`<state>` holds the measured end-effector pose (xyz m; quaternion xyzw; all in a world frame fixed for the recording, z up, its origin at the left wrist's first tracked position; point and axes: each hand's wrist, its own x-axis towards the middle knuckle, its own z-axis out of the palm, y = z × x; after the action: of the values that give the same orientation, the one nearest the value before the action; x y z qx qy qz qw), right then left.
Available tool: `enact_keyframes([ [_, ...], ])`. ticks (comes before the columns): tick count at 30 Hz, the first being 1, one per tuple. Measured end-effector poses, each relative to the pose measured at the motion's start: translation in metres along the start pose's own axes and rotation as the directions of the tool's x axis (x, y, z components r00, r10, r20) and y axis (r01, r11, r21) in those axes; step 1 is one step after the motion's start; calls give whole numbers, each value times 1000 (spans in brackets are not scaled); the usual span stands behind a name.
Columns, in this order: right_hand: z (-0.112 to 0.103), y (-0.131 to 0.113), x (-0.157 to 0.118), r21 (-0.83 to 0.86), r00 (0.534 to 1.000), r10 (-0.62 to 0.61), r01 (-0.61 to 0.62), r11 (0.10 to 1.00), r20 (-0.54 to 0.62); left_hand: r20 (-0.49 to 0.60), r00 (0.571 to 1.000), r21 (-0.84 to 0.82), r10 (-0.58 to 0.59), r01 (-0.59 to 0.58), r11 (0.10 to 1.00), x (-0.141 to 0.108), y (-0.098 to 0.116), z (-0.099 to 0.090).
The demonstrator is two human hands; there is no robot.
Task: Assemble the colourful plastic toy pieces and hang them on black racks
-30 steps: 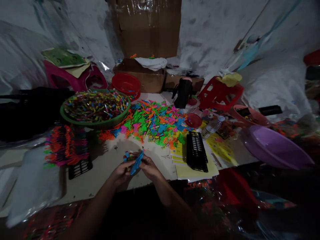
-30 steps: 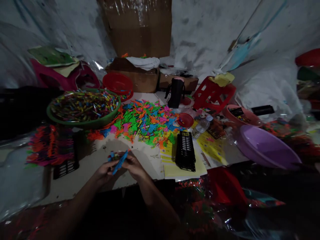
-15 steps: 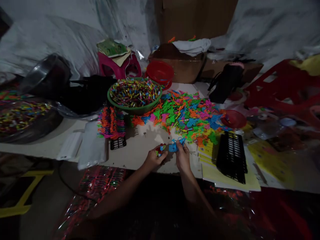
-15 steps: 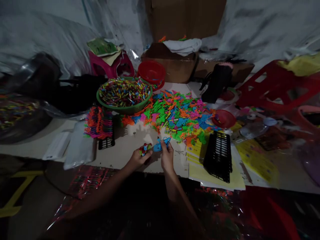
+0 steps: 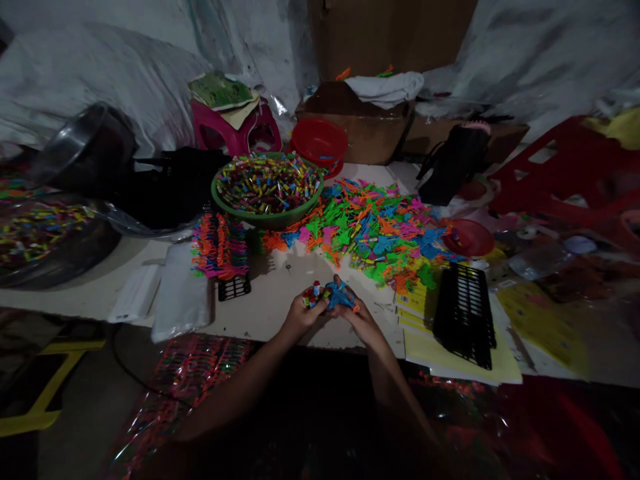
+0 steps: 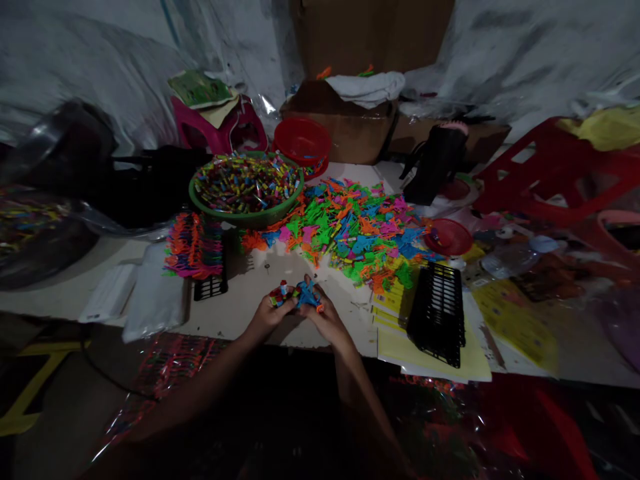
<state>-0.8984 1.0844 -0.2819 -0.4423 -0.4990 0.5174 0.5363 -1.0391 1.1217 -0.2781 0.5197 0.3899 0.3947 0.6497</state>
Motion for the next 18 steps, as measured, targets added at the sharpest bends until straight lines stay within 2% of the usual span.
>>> enact_keyframes([
  [1,-6,-3,-1,-6,993,25,-24,1000,112,53,998,15,-30,29,999,0,2,-4],
  [2,-12,-4,-1,-20,984,45,-42,999,174,108,992,30,-63,61,998,-1,3,-7],
  [3,-17,-5,1,-44,983,48,-41,998,177,155,983,39,-97,92,995,-2,4,-9],
  [4,-20,-5,3,-82,993,23,-14,997,116,189,974,38,-125,120,992,-2,5,-11],
  [5,-23,-5,5,-132,1000,-30,30,991,5,206,968,28,-144,141,990,-3,4,-11],
  [6,-24,-3,8,-190,987,-103,79,979,-122,203,967,10,-152,153,988,-3,4,-10],
  [8,-22,0,12,-272,918,-230,143,952,-322,165,974,-34,-153,161,986,-4,2,-7],
  [9,-19,2,13,-263,887,-245,147,954,-392,135,979,-55,-152,160,986,-4,2,-5],
  [13,0,8,10,28,832,-61,92,995,-551,62,982,-97,-181,187,978,-3,0,-1],
  [15,10,9,8,133,820,-6,100,986,-572,80,981,-99,-177,184,978,-4,-1,0],
  [18,20,10,9,184,786,9,133,974,-618,128,978,-97,-162,175,980,-7,-1,1],
])
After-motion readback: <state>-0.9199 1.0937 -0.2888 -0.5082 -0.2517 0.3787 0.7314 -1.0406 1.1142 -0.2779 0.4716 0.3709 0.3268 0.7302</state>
